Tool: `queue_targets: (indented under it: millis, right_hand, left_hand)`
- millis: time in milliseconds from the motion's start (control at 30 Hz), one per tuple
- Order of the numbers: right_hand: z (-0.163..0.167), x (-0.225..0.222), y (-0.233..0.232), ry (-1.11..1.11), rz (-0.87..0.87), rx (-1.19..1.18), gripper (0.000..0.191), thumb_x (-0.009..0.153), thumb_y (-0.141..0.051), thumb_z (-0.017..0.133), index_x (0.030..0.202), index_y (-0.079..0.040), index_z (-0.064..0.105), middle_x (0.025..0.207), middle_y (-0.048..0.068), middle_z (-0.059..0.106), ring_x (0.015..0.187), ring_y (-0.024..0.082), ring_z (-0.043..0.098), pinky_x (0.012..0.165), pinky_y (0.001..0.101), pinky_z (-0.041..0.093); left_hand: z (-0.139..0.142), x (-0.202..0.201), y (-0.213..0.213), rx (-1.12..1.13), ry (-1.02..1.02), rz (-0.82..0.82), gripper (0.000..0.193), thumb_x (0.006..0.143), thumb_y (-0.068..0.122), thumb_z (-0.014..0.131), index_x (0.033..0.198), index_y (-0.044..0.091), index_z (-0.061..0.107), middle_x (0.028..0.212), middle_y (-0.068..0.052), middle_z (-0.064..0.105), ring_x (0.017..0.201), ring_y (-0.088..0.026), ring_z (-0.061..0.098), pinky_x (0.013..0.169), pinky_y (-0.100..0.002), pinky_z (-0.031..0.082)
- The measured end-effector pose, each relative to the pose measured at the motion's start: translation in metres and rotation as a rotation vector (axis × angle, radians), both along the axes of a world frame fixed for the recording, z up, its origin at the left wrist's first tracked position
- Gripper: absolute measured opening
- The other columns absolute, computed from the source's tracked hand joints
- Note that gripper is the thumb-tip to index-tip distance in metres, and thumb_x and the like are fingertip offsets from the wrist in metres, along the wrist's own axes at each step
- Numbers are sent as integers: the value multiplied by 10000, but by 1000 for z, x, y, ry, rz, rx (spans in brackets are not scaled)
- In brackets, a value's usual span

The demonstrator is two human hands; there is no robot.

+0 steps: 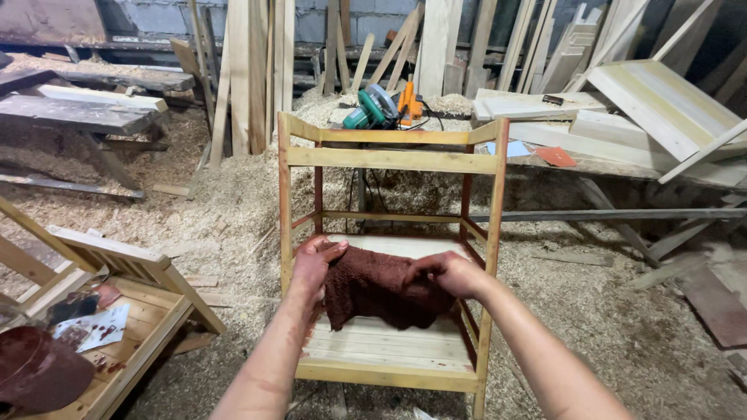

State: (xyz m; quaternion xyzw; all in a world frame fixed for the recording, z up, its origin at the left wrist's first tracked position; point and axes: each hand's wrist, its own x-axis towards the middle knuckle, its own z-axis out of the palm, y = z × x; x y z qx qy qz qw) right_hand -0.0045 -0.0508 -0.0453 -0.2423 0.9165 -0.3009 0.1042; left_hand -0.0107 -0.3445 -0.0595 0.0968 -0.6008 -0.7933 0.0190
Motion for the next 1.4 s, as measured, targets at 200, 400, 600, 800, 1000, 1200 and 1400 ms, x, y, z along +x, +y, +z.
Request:
queue_targets:
  millis: [200,400,600,800,1000,1200,1400]
  right_hand:
    - [-11,-5,-17,23,-172,371,749,768,144,489,1293,-335,725,1421,80,571,1328,297,534,1142,443,358]
    - [-28,-17,-44,-153,-468,-186,577,857,70,514,1368,-181,610,1186,147,717,1087,334,671,935,456,543]
    - [-18,-18,-52,-561,-387,-693,354,884,101,508,1186,-3,659,997,157,749,836,280,720,692,413,611]
    - [-10,-13,-39,-635,-457,-734,322,903,119,433,1123,-15,626,996,165,730,835,281,737,725,451,645]
    - [-32,-4,-28,-733,-436,-935,349,1074,-316,515,1042,19,606,881,153,672,719,272,671,626,415,610]
    - [-56,11,-44,-477,-547,-920,191,921,-69,640,1093,8,608,940,123,694,787,221,695,686,363,605]
    - [-56,9,-43,-599,-612,-922,430,862,122,519,1246,-27,644,1041,157,721,859,248,705,731,356,624]
  left_hand:
    - [-5,3,-2,-86,123,-44,184,906,125,803,819,41,665,816,-40,696,771,-130,604,734,-294,503]
    - [-16,23,30,-84,74,-129,171,911,151,801,928,35,677,874,-49,705,780,-132,597,739,-300,501]
    - [-20,53,89,-176,115,-271,377,849,145,787,1210,86,697,1072,-30,783,927,-100,706,873,-277,580]
    - [-40,50,92,-203,234,-250,398,874,112,775,1254,25,693,1150,-28,782,1013,-87,704,953,-251,553]
    - [-46,61,106,-211,205,-235,297,913,101,741,1205,52,733,1124,-96,801,973,-122,703,924,-283,562]
    - [-62,95,120,-1023,381,-340,230,1002,367,732,1118,180,799,1386,-175,617,1258,-330,580,1044,-396,498]
    - [-72,67,60,399,-62,-74,712,928,556,561,1439,78,429,1456,-302,583,1349,-521,592,1111,-648,508]
